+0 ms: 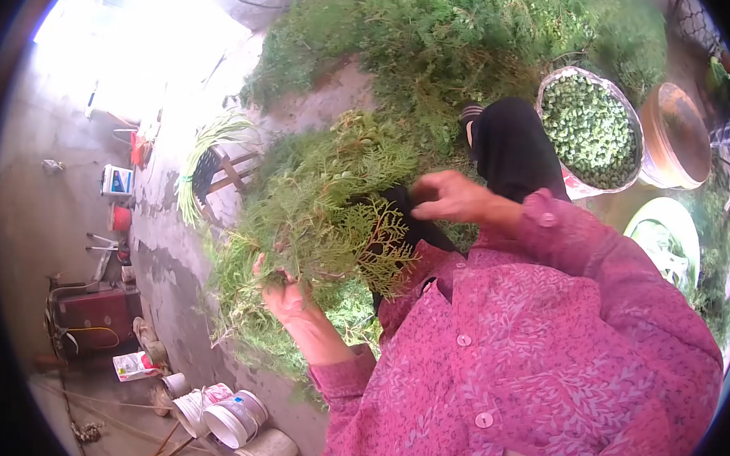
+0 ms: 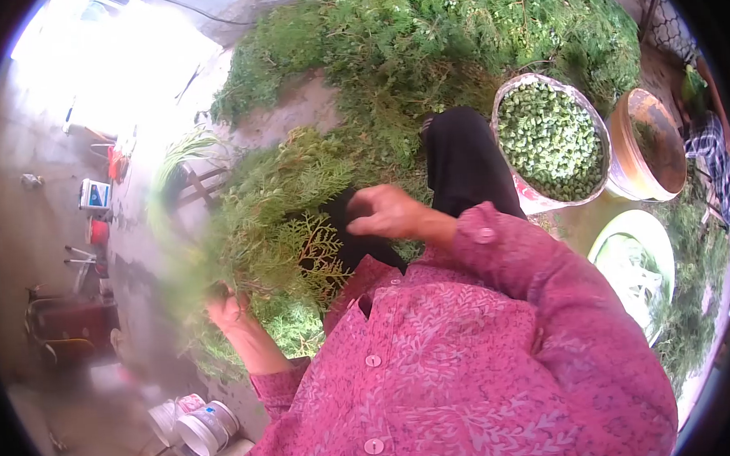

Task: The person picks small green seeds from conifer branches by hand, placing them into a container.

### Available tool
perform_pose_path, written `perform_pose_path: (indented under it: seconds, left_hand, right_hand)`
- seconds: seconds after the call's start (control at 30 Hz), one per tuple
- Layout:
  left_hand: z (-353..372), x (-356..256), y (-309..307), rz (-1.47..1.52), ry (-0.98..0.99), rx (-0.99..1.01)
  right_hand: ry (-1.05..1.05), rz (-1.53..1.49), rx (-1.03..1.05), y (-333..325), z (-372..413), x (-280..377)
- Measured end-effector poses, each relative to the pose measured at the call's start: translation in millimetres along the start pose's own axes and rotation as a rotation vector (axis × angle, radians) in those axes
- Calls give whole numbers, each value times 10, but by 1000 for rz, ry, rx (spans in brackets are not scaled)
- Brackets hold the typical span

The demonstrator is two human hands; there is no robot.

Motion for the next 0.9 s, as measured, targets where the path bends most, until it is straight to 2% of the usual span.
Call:
perform_pose_path:
  seconds: [0.07,0.1,0.17,0.2,0.23,0.27,0.3,0.33,0.37,0.4,0.43,0.47,0.5,0.53,0.57,0.6,0.67,0.77,0.8,0.83,0.87,0.9]
  left_hand:
    - [121,-352,372,-648,487,255]
    - [138,-366,389,-652,487,249]
    - [66,-275,234,-285,256,107]
    - [69,-280,217,-285,256,107]
    - [54,-208,101,-221,172,11]
    - [54,-116,-13,-155,86,-82]
    - [39,-92,-129,-153,82,-80]
    - [-9,-4,-153,19,28,124]
    - [-3,32,-33,191,-26,326]
    - [0,56,-75,191,-26,324]
    - [3,-7,-141,-126,59,237]
    - [20,-91,-180,-442,143,146]
    - [25,-79,-179,-443,143,147]
    - [51,-136,-76,-526,233,202]
    - [91,-185,37,-609,324,258]
    - [115,-192,81,-610,323,260]
    - [129,-232,138,-719,148,25]
    - [158,-259,130,-763,140,-53]
    - [141,-276,89,-767,140,-50]
    - [100,-291,120,-784,177,74]
    - [82,-298,169,-798,213,198]
    - [80,-301,121,-799,211,202]
  right_hand:
    - [-39,-10,-6,199,-207,-32]
    - [30,-125,15,285,-303,-98]
    - [97,-238,38,372,-447,-144]
    - [184,-86,88,411,-494,-195]
    - [270,67,135,441,-512,-260]
    - [273,68,132,462,-524,-288]
    - [183,106,41,416,-539,-244]
    - [92,144,-48,371,-533,-174]
    - [94,144,-48,366,-490,-78]
    - [88,15,-79,323,-427,12]
    - [82,-115,-109,294,-389,65]
    - [82,-117,-109,315,-404,10]
    - [17,-163,-128,320,-431,-37]
    - [-49,-208,-147,296,-426,56]
    - [-50,-209,-149,272,-401,98]
    - [26,-198,-79,303,-375,86]
    - [98,-191,-11,356,-373,47]
    - [89,-143,-84,314,-408,-35]
    - [-11,-137,-86,322,-376,55]
    - [-110,-131,-89,312,-338,186]
    - [-109,-133,-92,278,-318,235]
    - [-26,-20,-23,301,-315,236]
Point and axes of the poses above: each hand's wrist, its own z-axis away from the middle knuckle, its own y-axis out of the palm, x = y × z, the point moved 9 cm from there along -z, towards the middle knuckle, and after that the axes turned 8 degrees about x, right-handed, at the moved point
